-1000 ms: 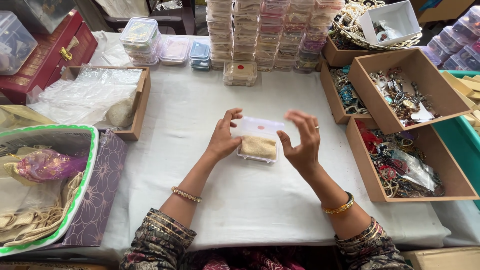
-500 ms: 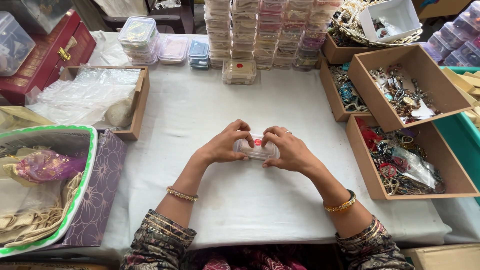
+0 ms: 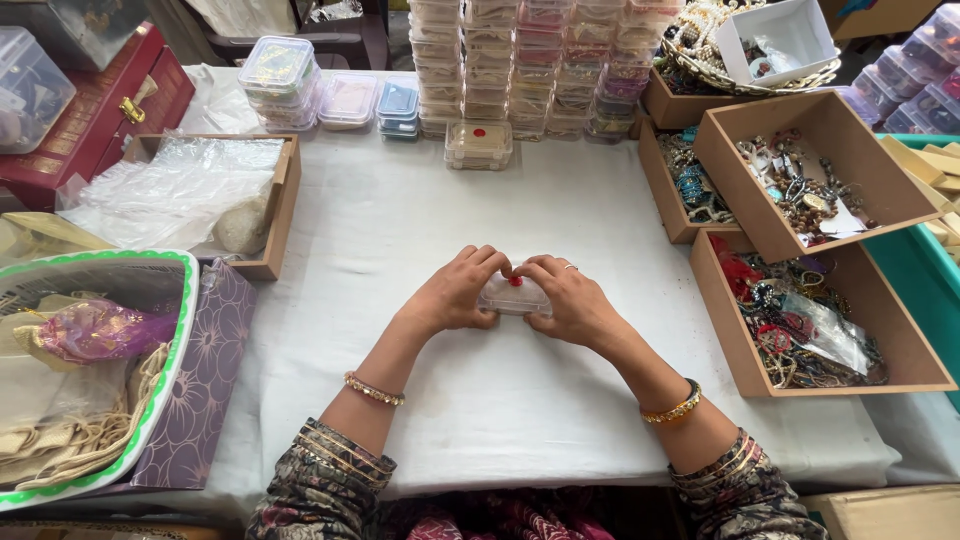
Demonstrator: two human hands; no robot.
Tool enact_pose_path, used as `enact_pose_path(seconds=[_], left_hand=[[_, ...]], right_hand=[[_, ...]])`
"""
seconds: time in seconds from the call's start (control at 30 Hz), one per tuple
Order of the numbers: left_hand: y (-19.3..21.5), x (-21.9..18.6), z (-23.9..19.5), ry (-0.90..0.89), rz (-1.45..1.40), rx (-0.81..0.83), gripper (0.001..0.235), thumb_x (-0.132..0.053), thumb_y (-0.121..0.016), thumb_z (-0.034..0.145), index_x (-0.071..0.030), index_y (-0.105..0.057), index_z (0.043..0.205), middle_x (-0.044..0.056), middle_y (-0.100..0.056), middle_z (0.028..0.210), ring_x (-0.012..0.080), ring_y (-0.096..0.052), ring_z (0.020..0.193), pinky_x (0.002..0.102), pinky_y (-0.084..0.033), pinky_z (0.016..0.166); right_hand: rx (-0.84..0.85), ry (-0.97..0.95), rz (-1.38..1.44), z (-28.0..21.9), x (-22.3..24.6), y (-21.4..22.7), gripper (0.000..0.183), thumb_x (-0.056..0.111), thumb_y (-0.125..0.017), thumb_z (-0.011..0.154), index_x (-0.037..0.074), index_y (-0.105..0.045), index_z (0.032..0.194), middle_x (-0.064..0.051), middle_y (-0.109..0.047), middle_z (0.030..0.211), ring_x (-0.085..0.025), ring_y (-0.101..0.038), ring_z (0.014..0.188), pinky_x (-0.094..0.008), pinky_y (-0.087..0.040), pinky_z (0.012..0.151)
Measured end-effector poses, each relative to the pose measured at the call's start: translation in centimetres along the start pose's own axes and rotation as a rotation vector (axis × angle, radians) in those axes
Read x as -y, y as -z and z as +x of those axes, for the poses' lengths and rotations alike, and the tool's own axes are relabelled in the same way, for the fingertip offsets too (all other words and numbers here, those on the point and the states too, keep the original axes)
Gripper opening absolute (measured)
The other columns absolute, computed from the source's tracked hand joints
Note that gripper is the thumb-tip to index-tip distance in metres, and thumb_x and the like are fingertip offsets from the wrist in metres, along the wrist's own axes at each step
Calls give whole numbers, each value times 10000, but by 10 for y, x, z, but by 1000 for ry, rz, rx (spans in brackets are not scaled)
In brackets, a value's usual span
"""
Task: The person picks up a beaded bracelet and places it into a small clear plastic bag, sealing it. They then place the bagged bracelet into a small beige cloth pouch and tie it closed. Finally, they place the pouch into a small plastic container and stack it with others.
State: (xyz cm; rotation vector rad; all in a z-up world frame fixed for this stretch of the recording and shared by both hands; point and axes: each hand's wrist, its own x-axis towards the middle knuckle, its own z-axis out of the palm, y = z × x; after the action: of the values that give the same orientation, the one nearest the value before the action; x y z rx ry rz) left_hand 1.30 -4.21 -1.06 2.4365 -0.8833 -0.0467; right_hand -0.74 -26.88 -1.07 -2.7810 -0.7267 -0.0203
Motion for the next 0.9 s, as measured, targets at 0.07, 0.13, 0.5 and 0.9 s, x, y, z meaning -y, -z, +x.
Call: enact_pose_path(seconds=[0.07,0.13,0.5,0.9], left_hand=[[-6,11,0,-17,-89,-47,638,-158,-838,641,-147,-574,1222,32,-604,1257,259,-553,1217,367,-486,1087],[-12,30,3,-41,-184,-115,709,-213,-862,657,-140,-550,1289,59,-598,1284,275,-533,1247,386,-459,1098],[-46,107,23,225,-130,-346,843,-433,-812,794,-200,-430,1509,91,-555,1384,312,-459,1324,452,-365,1156],[-27,76,12,289,-90,-247,880,-356,-829,766,-221,-390,1516,76,-440,1472,297,-329,1423,477,-216,1196]], right_hand=[[-39,-1,77,2,2,3,694,192,-852,700,189,-565,1332,-59,-563,1362,-307,-591,1187,-431,-541,949],[-54,-7,102,2,0,5,657,187,-843,697,190,-593,1305,-53,-582,1349,-298,-598,1198,-426,-539,985],[-313,8,181,77,-52,13,642,148,-844,669,125,-632,1274,-127,-606,1365,-335,-560,1276,-441,-489,1087],[-406,215,185,279,-121,-2,678,124,-813,694,113,-640,1350,-140,-603,1443,-310,-557,1348,-392,-458,1170]])
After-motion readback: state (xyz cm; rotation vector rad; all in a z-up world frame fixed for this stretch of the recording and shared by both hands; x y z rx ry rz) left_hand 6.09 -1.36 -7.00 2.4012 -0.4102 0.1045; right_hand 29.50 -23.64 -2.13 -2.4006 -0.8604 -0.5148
